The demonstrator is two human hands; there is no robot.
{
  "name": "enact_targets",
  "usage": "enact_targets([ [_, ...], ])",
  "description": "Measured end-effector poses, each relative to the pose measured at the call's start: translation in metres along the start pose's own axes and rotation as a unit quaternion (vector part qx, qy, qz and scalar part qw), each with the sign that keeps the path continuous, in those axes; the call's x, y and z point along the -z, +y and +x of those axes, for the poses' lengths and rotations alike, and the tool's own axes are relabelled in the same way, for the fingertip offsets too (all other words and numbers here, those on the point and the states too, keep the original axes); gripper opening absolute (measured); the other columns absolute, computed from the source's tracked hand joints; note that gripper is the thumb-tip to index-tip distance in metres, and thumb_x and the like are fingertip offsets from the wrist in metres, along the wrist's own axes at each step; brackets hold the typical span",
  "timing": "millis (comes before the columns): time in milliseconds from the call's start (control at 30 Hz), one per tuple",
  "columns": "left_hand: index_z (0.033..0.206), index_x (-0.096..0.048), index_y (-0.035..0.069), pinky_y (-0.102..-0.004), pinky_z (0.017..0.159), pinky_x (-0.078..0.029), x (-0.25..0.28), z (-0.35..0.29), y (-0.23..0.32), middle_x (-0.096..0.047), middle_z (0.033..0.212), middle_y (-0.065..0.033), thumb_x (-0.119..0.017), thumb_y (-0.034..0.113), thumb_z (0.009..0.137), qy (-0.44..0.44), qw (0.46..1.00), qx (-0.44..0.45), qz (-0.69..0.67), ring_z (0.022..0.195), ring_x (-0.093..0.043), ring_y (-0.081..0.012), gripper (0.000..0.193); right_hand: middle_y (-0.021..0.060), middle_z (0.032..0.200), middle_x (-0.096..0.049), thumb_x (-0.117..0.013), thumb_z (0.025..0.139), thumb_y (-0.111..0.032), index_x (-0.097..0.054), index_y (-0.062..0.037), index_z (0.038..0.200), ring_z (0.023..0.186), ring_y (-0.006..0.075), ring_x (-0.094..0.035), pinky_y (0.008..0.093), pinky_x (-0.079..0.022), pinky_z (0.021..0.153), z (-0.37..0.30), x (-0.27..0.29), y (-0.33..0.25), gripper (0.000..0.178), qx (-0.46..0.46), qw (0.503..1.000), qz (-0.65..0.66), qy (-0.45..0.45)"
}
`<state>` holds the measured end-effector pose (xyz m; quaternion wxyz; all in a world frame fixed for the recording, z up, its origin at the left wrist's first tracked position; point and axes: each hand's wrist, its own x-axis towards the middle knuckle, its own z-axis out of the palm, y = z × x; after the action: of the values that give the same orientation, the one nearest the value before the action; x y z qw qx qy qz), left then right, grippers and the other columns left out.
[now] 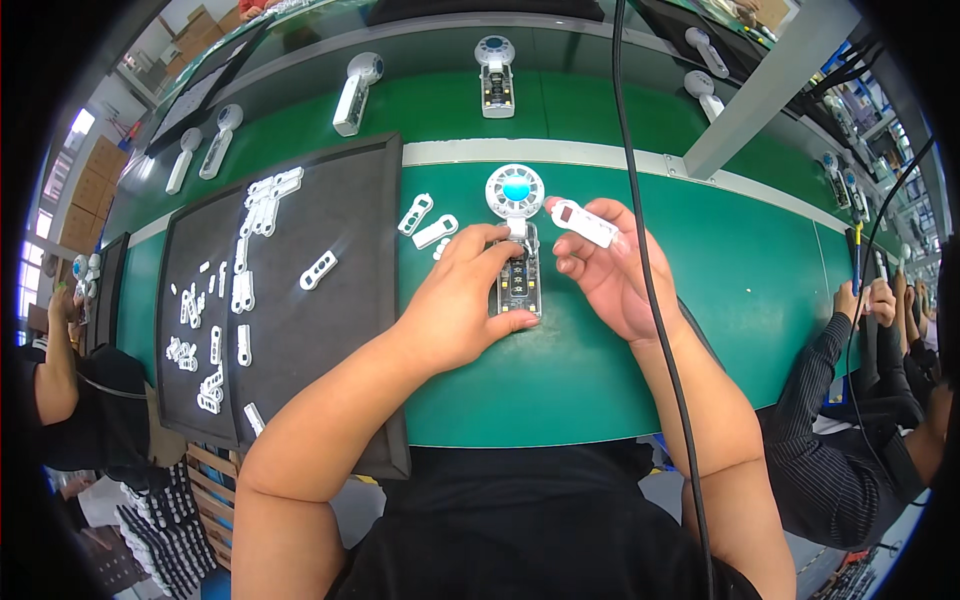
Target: Assembling and testing electronic components on a factory production line using a small hammer and a light sensor.
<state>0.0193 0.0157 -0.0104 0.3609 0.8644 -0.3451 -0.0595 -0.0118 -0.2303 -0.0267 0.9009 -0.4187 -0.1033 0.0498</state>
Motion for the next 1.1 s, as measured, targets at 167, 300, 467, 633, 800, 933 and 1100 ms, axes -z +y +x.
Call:
enact_targets([
  [167, 0.152, -0.051, 0.0, -0.047, 0.117, -0.047, -0.001, 0.0, -0.001, -0.052, 0.15, -0.0223, -0.097, 0.02, 0.076, 0.014, 1.0, -0.006, -0.005, 0.14, -0.052, -0.0425, 0.091, 0.0199, 0.151, -0.063, -0.081, 0.096, -0.027, -0.061, -0.0046, 0.133, 0.116, 0.0255, -0.069, 0.0369, -0.055, 0.1, 0.002, -0.007, -0.003, 0.047, 0.036, 0.97, -0.239, 0.024],
  [300, 0.158, -0.043, 0.0, -0.0465, 0.117, -0.046, -0.003, 0.0, -0.003, -0.054, 0.148, -0.0225, -0.098, 0.021, 0.075, 0.032, 0.999, -0.002, -0.019, 0.14, -0.053, -0.0421, 0.102, 0.0147, 0.145, -0.07, -0.089, 0.084, -0.02, -0.068, -0.0035, 0.125, 0.117, 0.0304, -0.069, 0.0394, -0.055, 0.103, -0.001, -0.016, -0.007, 0.048, 0.127, 0.749, -0.644, -0.091],
  [467, 0.161, -0.038, 0.0, -0.0464, 0.117, -0.046, -0.004, 0.002, -0.005, -0.054, 0.148, -0.0226, -0.099, 0.021, 0.074, 0.032, 0.999, -0.001, -0.024, 0.14, -0.053, -0.0416, 0.108, 0.0139, 0.14, -0.072, -0.09, 0.08, -0.017, -0.074, -0.0035, 0.119, 0.119, 0.0372, -0.068, 0.0458, -0.054, 0.106, 0.005, -0.02, 0.002, 0.044, 0.165, 0.685, -0.7, -0.116],
  [633, 0.161, -0.038, 0.0, -0.0466, 0.117, -0.046, -0.004, 0.001, -0.006, -0.054, 0.148, -0.0228, -0.099, 0.021, 0.074, 0.031, 0.999, -0.001, -0.037, 0.14, -0.053, -0.0414, 0.109, 0.0147, 0.137, -0.072, -0.089, 0.081, -0.017, -0.076, -0.0027, 0.116, 0.12, 0.0381, -0.067, 0.0478, -0.054, 0.107, 0.009, -0.021, 0.001, 0.041, 0.148, 0.672, -0.715, -0.126],
  [800, 0.162, -0.036, 0.0, -0.0484, 0.115, -0.048, -0.004, 0.001, -0.007, -0.054, 0.144, -0.0233, -0.099, 0.027, 0.074, 0.036, 0.999, -0.015, -0.025, 0.136, -0.055, -0.0438, 0.112, 0.0141, 0.137, -0.073, -0.089, 0.081, -0.018, -0.078, -0.0027, 0.116, 0.12, 0.0374, -0.067, 0.0465, -0.054, 0.106, 0.013, -0.022, 0.001, 0.04, 0.137, 0.663, -0.723, -0.134],
  [933, 0.162, -0.036, -0.001, -0.0484, 0.115, -0.047, -0.003, 0.0, -0.005, -0.054, 0.145, -0.0233, -0.099, 0.027, 0.075, 0.035, 0.999, -0.013, -0.021, 0.137, -0.054, -0.0436, 0.111, 0.0126, 0.137, -0.074, -0.088, 0.082, -0.018, -0.08, -0.0031, 0.117, 0.12, 0.0364, -0.066, 0.045, -0.054, 0.105, 0.011, -0.025, 0.001, 0.039, 0.133, 0.662, -0.727, -0.124],
  [1100, 0.162, -0.037, -0.001, -0.0479, 0.12, -0.044, -0.002, -0.005, -0.002, -0.05, 0.154, -0.025, -0.096, 0.024, 0.079, 0.024, 0.999, -0.022, 0.019, 0.144, -0.05, -0.0432, 0.105, 0.0109, 0.137, -0.075, -0.088, 0.081, -0.017, -0.081, -0.0038, 0.118, 0.122, 0.0352, -0.064, 0.0436, -0.054, 0.106, 0.007, -0.02, 0.006, 0.04, 0.128, 0.682, -0.713, -0.105],
])
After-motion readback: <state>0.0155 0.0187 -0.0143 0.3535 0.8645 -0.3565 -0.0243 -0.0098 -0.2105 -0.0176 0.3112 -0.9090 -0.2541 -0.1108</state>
